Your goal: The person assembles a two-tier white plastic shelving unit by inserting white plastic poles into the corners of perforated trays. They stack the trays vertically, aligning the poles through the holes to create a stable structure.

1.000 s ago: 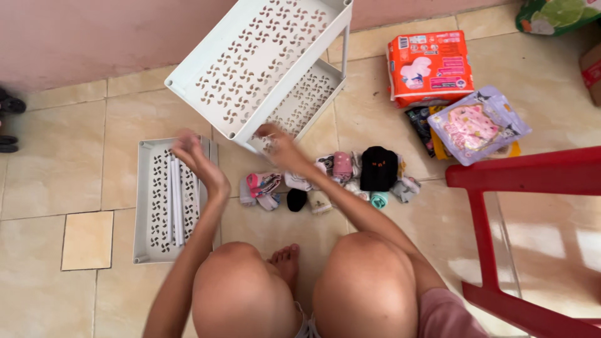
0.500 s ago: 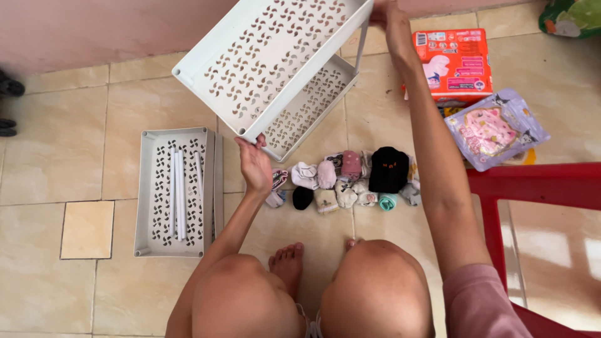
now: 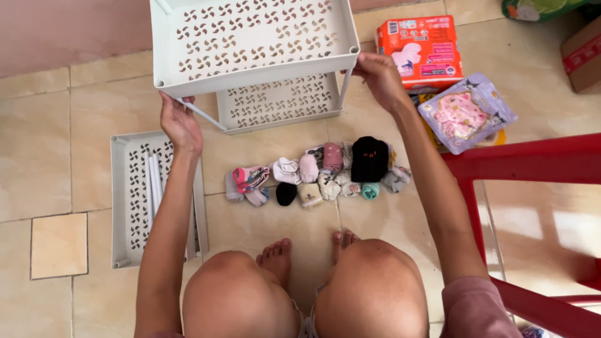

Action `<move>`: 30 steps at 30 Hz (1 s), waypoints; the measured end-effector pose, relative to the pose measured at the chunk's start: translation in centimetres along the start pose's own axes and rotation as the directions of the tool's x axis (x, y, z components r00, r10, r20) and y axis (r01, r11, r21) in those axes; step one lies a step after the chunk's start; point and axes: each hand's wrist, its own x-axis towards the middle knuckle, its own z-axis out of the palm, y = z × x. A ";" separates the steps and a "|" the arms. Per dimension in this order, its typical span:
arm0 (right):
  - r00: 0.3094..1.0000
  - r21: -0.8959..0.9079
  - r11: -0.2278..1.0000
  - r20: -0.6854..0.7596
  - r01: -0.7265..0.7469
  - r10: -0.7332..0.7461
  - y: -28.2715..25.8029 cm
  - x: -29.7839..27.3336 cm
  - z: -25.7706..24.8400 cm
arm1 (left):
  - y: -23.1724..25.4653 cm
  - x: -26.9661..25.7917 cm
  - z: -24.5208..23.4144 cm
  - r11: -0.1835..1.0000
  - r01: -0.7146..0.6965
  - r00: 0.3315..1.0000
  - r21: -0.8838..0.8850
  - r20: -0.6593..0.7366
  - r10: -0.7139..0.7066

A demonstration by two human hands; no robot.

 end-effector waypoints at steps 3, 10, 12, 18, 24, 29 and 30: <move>1.000 0.060 0.998 -0.018 0.003 -0.002 -0.5 -0.3 0.3 | 1.0 0.2 0.5 0.992 0.074 0.997 0.098 -0.037 -0.071; 0.757 -0.451 0.851 -0.448 0.267 -0.475 -2.2 -1.7 1.7 | 1.8 -2.3 1.2 0.960 0.131 0.984 0.246 0.087 -0.157; 0.669 -0.526 0.763 -0.417 0.375 -0.616 -3.9 -2.5 3.5 | 1.6 -2.8 1.5 0.943 0.137 0.985 0.302 0.062 -0.163; 0.721 -0.738 0.480 0.012 0.474 -0.693 -8.8 -1.4 13.4 | -1.6 -3.2 -0.2 0.853 -0.084 0.977 0.515 0.213 -0.032; 0.724 -0.720 0.132 0.636 0.681 -0.266 -9.0 2.3 27.2 | -7.7 -4.2 0.4 0.858 -0.075 0.986 0.509 0.166 -0.012; 0.739 -0.732 0.096 0.667 0.674 -0.095 -9.3 6.1 32.6 | -10.4 -5.2 1.3 0.924 -0.044 0.982 0.380 0.189 -0.031; 0.725 -0.719 0.088 0.682 0.689 -0.099 -9.4 7.0 32.8 | -10.6 -5.2 1.5 0.920 -0.030 0.982 0.390 0.181 -0.045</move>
